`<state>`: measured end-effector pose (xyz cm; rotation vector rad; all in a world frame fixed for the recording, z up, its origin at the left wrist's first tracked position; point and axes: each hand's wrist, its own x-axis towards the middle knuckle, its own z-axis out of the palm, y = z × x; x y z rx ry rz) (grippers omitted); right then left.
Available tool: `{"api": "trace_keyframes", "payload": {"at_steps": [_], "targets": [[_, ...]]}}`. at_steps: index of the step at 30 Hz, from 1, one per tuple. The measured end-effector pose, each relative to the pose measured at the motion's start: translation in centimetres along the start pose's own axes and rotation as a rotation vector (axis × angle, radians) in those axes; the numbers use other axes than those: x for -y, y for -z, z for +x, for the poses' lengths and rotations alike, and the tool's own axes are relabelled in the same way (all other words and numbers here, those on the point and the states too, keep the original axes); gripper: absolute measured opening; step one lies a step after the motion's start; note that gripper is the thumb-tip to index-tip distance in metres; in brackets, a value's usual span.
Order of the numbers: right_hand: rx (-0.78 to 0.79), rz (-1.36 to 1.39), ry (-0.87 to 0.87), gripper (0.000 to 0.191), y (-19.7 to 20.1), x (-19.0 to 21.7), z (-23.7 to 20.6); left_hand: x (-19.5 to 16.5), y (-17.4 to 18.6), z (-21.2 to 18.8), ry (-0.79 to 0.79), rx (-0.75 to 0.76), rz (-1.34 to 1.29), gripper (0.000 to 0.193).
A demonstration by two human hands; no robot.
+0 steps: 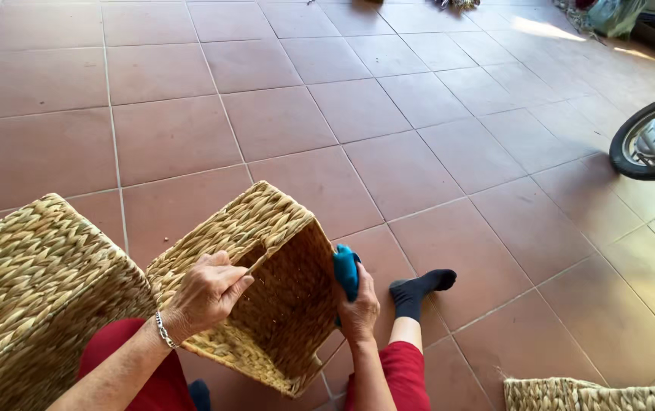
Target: The person sits on a tiled floor and wipes a woven basket with a blue cloth, cleaning the exterior and interior surfaces. The basket is rotated and lifted to reach all sides, and the cloth is used to remove dust or debris.
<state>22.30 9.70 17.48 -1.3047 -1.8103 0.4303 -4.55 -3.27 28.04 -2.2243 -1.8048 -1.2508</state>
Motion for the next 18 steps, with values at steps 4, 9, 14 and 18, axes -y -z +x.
{"api": "trace_keyframes", "payload": {"at_steps": [4, 9, 14, 18], "targets": [[-0.045, -0.062, -0.162, 0.067, -1.6, -7.1, -3.8, 0.8, -1.1, -0.6, -0.044, 0.035, 0.013, 0.018], [0.058, -0.119, -0.391, 0.067, -0.5, -12.4, -6.6, 0.5, -2.3, -0.9, -0.080, 0.088, 0.033, 0.018], [0.118, 0.340, -0.652, 0.051, 1.7, -15.5, -8.4, -0.8, -1.8, -1.8, -0.111, 0.193, -0.067, 0.011], [0.147, 1.084, -1.000, 0.053, 2.6, -16.7, -8.1, -0.2, 0.7, -2.4, 0.030, 0.370, -0.250, 0.008]]}}
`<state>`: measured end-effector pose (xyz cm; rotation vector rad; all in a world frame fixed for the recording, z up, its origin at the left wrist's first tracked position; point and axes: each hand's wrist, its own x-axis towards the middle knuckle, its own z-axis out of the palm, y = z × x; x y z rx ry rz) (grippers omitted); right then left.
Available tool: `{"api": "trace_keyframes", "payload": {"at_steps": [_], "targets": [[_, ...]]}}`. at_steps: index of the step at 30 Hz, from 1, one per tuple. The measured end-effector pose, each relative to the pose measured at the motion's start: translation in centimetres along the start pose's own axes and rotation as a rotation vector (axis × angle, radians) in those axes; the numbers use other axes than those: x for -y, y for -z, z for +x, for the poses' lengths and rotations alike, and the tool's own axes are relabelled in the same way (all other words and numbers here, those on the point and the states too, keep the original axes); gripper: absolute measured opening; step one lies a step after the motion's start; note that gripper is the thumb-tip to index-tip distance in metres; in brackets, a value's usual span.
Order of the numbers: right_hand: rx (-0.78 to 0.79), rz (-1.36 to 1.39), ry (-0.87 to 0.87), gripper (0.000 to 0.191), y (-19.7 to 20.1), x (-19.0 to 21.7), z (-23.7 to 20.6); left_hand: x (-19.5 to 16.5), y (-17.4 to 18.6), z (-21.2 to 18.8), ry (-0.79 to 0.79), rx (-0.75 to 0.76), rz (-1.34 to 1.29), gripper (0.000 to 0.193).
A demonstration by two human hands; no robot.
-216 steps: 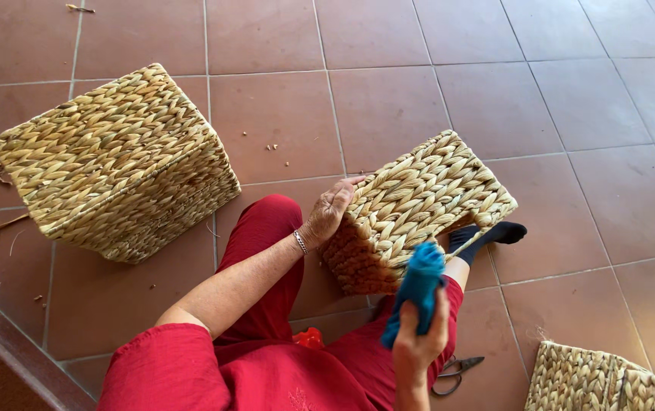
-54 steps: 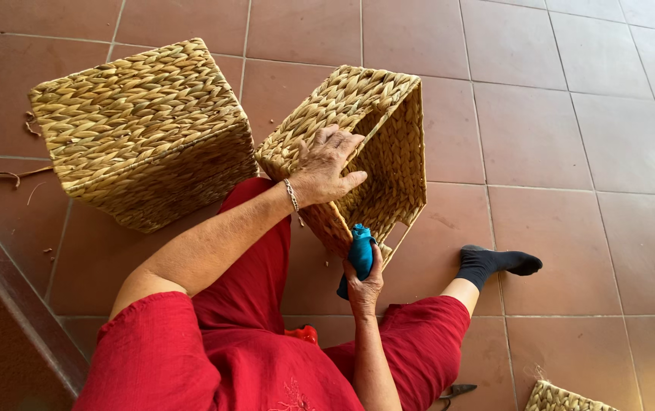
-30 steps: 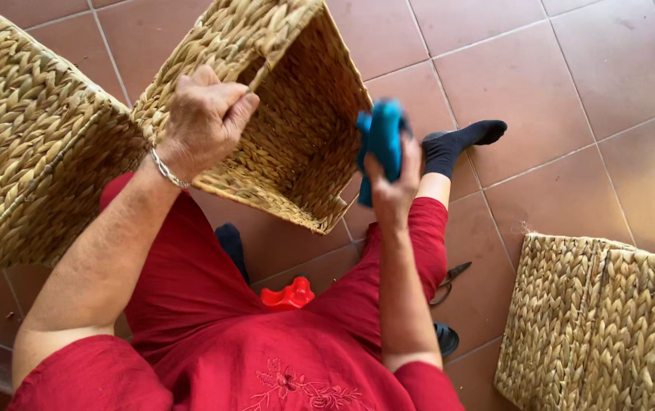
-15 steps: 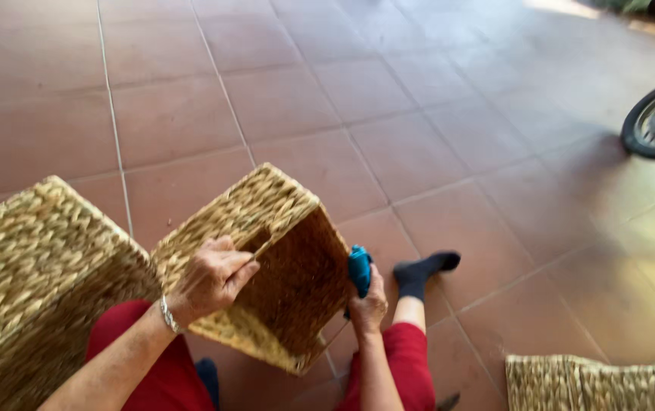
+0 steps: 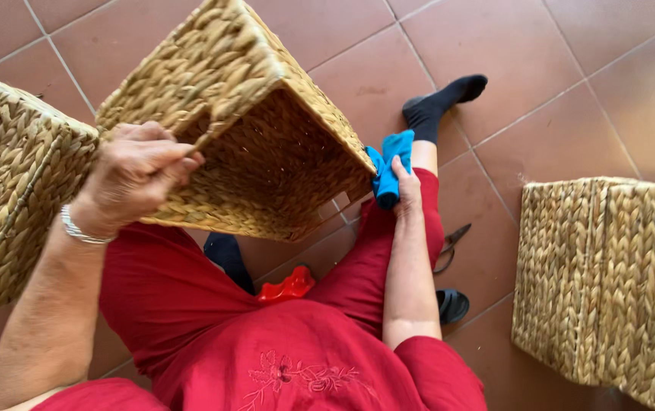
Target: The person sits on a tiled floor and wipes a woven basket with a blue cloth, cleaning the exterior and interior surfaces. The basket is rotated and lifted to reach all sides, and the cloth is used to remove dust or debris.
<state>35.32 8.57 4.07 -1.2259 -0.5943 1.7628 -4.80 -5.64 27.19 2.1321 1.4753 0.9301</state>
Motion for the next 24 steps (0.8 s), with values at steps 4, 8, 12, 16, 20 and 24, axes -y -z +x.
{"api": "trace_keyframes", "payload": {"at_steps": [4, 8, 12, 16, 20, 24], "targets": [[0.124, -0.050, -0.174, 0.058, 0.7, 0.5, -0.3, -0.1, 1.2, -0.8, 0.121, 0.039, -0.119, 0.035], [0.096, -0.145, -0.159, 0.058, 1.0, -0.1, -0.8, 1.3, -2.0, 1.5, 0.304, -0.231, -0.255, 0.027], [0.105, 0.057, -0.022, 0.055, 1.1, -0.3, -1.1, 4.1, -5.0, 3.0, 0.234, -0.593, -0.238, 0.041], [0.008, -0.042, 0.320, 0.052, 1.6, 2.7, -2.0, 6.5, -5.8, -1.8, 0.441, -0.762, -0.620, 0.040], [-0.015, -0.224, 0.617, 0.055, 1.8, 7.6, -1.9, 10.2, -11.0, -7.4, 0.575, -0.799, -0.755, 0.048], [-0.056, -0.663, 0.638, 0.057, 0.8, 9.7, -1.6, 12.0, -19.4, -12.2, 0.720, -0.505, -0.719, 0.074]]}}
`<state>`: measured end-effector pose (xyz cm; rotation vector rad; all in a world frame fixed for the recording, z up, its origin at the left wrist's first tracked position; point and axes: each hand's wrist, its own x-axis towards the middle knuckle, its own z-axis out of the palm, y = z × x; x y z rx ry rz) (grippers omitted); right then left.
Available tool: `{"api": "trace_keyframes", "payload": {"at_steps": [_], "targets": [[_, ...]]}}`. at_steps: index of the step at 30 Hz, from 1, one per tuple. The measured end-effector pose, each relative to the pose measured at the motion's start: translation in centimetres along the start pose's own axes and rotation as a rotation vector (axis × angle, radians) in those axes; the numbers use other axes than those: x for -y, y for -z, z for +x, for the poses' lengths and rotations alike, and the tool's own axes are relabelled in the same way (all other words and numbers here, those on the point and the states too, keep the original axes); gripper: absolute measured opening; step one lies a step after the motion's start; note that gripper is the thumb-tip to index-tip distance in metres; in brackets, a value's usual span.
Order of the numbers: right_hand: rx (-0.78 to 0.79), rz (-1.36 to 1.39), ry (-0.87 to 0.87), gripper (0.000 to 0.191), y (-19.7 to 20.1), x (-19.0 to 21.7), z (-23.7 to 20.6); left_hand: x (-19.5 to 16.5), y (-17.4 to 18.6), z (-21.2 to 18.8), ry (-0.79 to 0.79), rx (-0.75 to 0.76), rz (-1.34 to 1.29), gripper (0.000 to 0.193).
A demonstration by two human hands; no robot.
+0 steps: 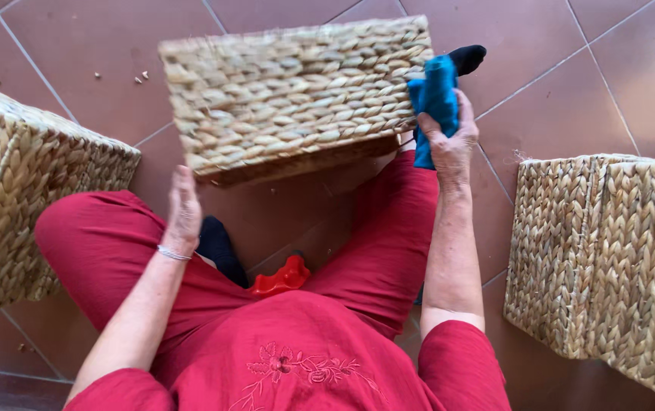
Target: The person sits on a tiled floor and wipes a woven basket with a blue cloth, cleaning the exterior and interior surfaces. The basket is rotated and lifted to reach all sides, and the cloth is used to remove dust or debris.
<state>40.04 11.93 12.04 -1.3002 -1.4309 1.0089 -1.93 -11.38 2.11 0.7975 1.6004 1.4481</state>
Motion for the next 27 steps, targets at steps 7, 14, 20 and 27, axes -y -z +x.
{"api": "trace_keyframes", "payload": {"at_steps": [7, 14, 20, 27], "targets": [[0.014, -0.892, 0.333, 0.055, -2.2, 1.9, -0.5, 0.5, 0.9, -2.8, 0.350, -0.033, 0.497, 0.076], [0.162, -0.938, 0.478, 0.024, -14.7, 6.2, -5.3, -1.1, -4.2, -1.1, 0.028, -0.003, 0.041, 0.111], [0.391, -0.622, 0.767, 0.057, -24.6, 8.8, -14.8, 0.4, -2.9, -1.6, 0.167, 0.100, 0.037, 0.109], [0.191, -0.928, 0.634, 0.047, -12.9, 2.5, -0.2, -1.2, -3.4, -2.3, 0.091, 0.113, -0.016, 0.127]]}}
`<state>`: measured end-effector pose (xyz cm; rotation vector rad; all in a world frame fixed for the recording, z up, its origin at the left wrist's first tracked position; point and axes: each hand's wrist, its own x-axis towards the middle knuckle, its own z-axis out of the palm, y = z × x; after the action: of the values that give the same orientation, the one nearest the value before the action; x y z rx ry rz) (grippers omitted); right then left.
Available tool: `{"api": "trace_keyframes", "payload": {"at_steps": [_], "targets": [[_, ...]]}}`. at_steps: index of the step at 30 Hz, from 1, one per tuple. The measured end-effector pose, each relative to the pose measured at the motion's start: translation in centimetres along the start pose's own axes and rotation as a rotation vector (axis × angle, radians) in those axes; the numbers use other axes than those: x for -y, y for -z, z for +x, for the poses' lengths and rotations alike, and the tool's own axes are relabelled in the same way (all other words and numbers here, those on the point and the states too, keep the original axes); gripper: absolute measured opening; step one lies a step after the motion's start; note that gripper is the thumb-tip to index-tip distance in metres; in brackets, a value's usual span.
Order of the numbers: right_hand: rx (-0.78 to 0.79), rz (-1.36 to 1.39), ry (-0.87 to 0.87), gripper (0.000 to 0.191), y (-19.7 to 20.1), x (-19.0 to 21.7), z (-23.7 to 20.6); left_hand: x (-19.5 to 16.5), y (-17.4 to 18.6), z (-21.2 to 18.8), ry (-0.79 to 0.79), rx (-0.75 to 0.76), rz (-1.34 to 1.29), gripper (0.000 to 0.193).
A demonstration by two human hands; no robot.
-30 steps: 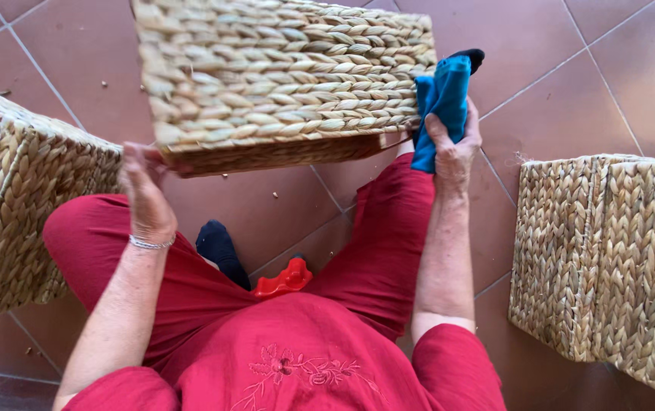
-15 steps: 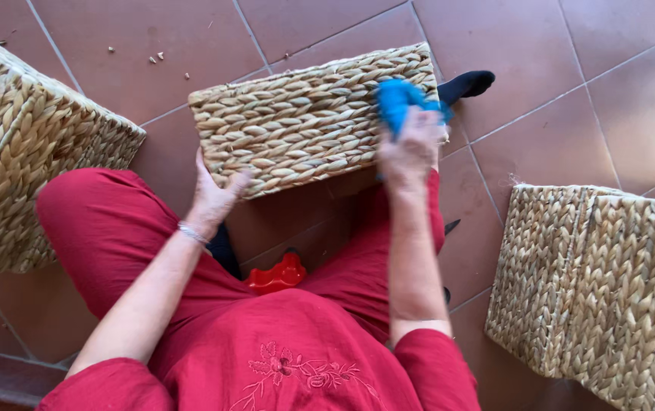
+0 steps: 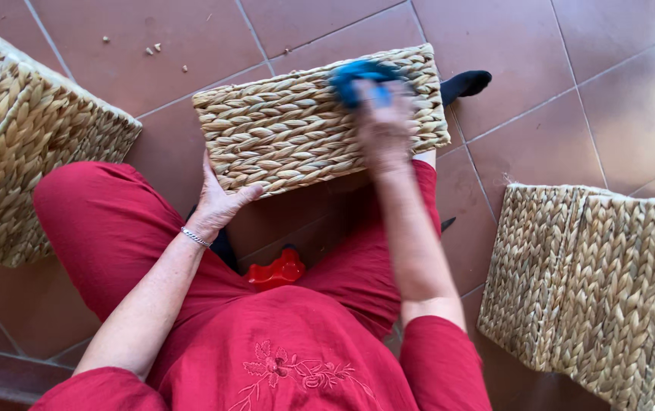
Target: The person sits on a tiled floor and wipes a woven basket with a blue cloth, cleaning the exterior and interior surfaces. The basket is rotated and lifted to reach all sides, and the cloth is used to remove dust or debris.
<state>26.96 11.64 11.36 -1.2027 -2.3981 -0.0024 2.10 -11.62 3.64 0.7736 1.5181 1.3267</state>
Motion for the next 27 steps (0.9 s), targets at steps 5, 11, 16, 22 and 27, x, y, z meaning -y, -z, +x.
{"api": "trace_keyframes", "payload": {"at_steps": [5, 11, 16, 22, 27], "targets": [[-0.017, -0.220, -0.394, 0.059, 2.2, -9.7, -0.4, -0.2, -0.6, 0.4, 0.029, -0.006, -0.138, 0.132], [-0.033, -0.267, -0.175, 0.067, -1.6, 1.9, -1.0, 1.3, 0.4, 1.0, 0.055, 0.089, -0.204, 0.146], [0.109, 0.067, 0.160, 0.057, -3.4, 18.9, -3.0, 2.5, 1.7, 1.0, -0.010, 0.124, 0.093, 0.143], [0.073, 0.160, 0.301, 0.066, -3.5, 15.6, -1.6, 2.6, 1.1, 0.5, -0.034, 0.132, -0.145, 0.149], [-0.020, -0.183, -0.004, 0.060, -1.0, -2.1, 1.7, 1.3, 0.7, -0.1, 0.082, 0.115, -0.104, 0.150]]}}
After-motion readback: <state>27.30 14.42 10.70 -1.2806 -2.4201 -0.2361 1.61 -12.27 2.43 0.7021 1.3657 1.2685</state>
